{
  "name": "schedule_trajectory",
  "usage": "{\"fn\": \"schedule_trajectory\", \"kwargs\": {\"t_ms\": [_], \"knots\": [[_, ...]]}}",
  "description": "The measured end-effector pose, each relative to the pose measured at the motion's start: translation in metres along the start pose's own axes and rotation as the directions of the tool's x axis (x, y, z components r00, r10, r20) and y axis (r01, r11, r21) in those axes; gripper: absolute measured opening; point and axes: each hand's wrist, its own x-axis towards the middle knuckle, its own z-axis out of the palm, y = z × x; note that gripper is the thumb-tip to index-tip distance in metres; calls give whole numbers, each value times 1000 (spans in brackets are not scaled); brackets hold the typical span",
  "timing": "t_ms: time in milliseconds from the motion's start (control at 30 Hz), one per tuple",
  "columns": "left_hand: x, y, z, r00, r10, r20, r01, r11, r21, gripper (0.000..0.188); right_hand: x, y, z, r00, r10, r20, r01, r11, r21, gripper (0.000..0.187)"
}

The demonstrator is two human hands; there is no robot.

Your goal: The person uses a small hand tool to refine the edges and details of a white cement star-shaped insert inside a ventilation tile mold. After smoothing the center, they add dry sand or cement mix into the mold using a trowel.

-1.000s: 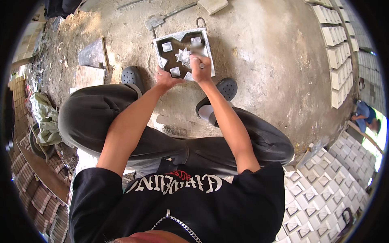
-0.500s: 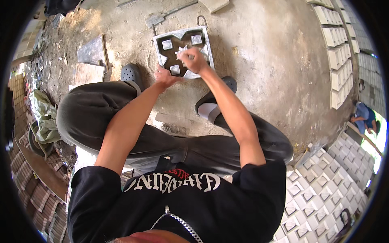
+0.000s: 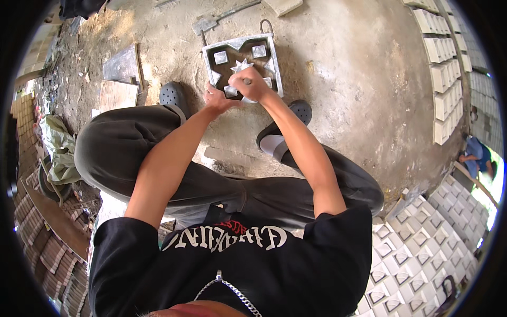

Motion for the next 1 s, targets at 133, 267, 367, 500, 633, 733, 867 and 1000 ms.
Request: {"fn": "schedule_trajectory", "kwargs": {"t_ms": [133, 267, 367, 500, 633, 733, 867, 1000], "knots": [[-3, -6, 2, 1000, -9, -6, 9, 1000, -4, 152, 8, 8, 2, 997, 75, -10, -75, 997, -22, 26], [9, -10, 1, 997, 9, -76, -21, 988, -152, 129, 16, -24, -21, 984, 176, -27, -149, 899, 411, 33], [21, -17, 3, 997, -33, -69, 12, 961, -276, 112, 14, -56, -16, 991, 92, -94, -70, 974, 218, 39], [18, -17, 3, 998, -14, -57, -2, 962, -272, 109, -3, -55, 1, 989, -50, -142, 70, 987, 145, 52], [19, -17, 6, 995, 22, -94, -46, 964, -261, 106, -9, -56, 8, 986, -169, -4, 169, 985, 21, 52], [14, -14, 12, 993, 4, -114, -32, 970, -243, 105, -18, -21, 20, 994, 64, -85, -64, 998, 9, 47], [24, -26, 16, 993, -8, -117, -19, 972, -234, 105, -9, -11, 24, 985, 111, -129, -101, 991, 84, 31], [21, -22, 10, 997, -5, -77, -11, 980, -201, 105, -22, -16, 3, 983, 112, -147, -63, 951, 303, 37]]}}
